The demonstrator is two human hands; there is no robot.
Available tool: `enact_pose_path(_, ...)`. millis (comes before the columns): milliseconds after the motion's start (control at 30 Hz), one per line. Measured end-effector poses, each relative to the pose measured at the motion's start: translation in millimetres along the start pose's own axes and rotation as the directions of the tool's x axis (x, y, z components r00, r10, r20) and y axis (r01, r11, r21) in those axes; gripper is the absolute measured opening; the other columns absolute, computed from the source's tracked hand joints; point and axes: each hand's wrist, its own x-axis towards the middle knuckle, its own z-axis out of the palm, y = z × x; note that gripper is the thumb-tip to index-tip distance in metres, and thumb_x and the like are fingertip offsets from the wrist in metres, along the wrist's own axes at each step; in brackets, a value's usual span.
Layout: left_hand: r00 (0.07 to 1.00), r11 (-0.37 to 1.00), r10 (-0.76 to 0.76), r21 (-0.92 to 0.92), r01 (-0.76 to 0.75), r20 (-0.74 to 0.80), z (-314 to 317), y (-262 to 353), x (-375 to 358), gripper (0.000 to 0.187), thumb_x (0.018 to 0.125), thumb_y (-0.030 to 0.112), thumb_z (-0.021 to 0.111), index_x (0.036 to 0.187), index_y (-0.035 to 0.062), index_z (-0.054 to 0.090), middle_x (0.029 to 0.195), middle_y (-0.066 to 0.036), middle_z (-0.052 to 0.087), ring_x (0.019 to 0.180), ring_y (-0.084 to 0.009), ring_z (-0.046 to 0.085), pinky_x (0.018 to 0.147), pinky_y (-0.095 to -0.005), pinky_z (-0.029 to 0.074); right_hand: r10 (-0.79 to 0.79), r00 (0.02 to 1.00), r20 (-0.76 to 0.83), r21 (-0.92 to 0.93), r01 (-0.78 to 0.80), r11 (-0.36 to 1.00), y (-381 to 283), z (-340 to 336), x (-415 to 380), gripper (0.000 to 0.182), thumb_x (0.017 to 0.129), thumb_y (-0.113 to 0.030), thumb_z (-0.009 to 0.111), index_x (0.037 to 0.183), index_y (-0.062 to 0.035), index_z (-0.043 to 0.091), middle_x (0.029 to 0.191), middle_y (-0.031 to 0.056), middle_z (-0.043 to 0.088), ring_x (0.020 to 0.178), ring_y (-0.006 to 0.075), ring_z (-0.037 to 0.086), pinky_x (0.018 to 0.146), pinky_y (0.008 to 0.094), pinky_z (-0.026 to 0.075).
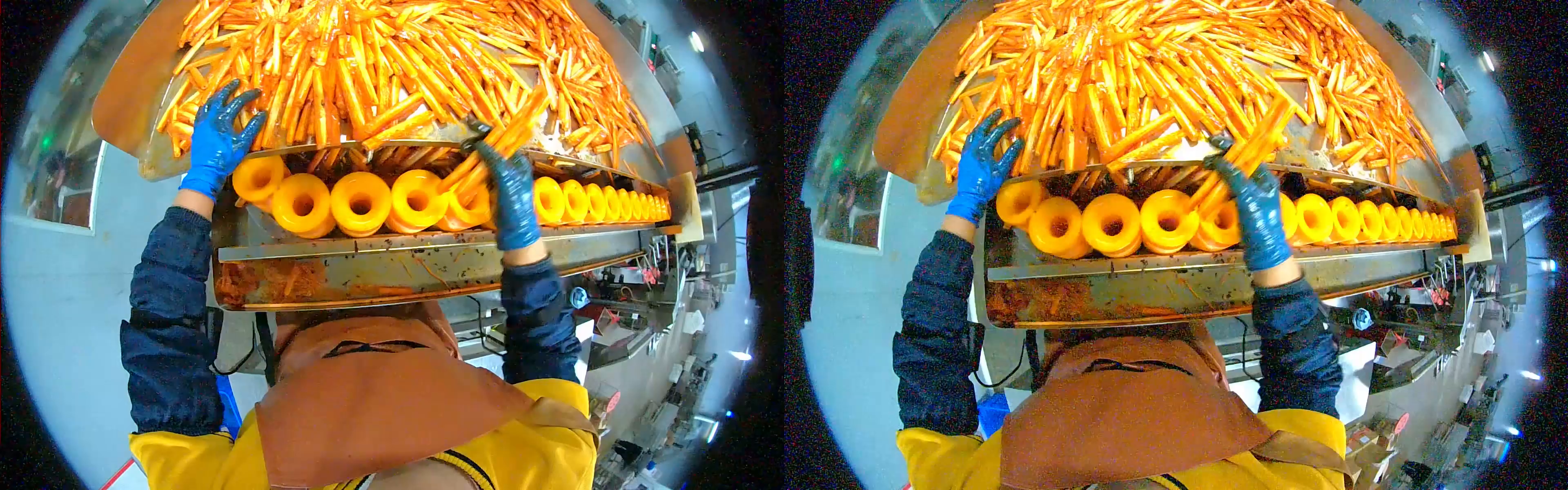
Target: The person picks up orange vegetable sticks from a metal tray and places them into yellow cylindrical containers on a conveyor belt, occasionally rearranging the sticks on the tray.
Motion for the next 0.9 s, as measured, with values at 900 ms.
enact_pose_path(900, 1.000, 1.000, 0.008, 0.014, -0.008, -0.012, 0.5, -2.3, -2.0, 0.035, 0.082, 0.030, 0.065, 0.115, 0.0205, 0.062, 0.129, -0.012, 0.051, 0.117, -0.0330, 0.049, 0.100, -0.0423, 0.038, -0.136, 0.929, 0.345, -0.881, 0.370, 0.296, -10.5, 34.8, -31.7, 0.038, 0.077, -0.016, 0.069, 0.112, -0.0026, 0.059, 0.101, 0.0196, 0.061, 0.090, 0.0372, 0.059, 0.077, 0.0387, 0.049)
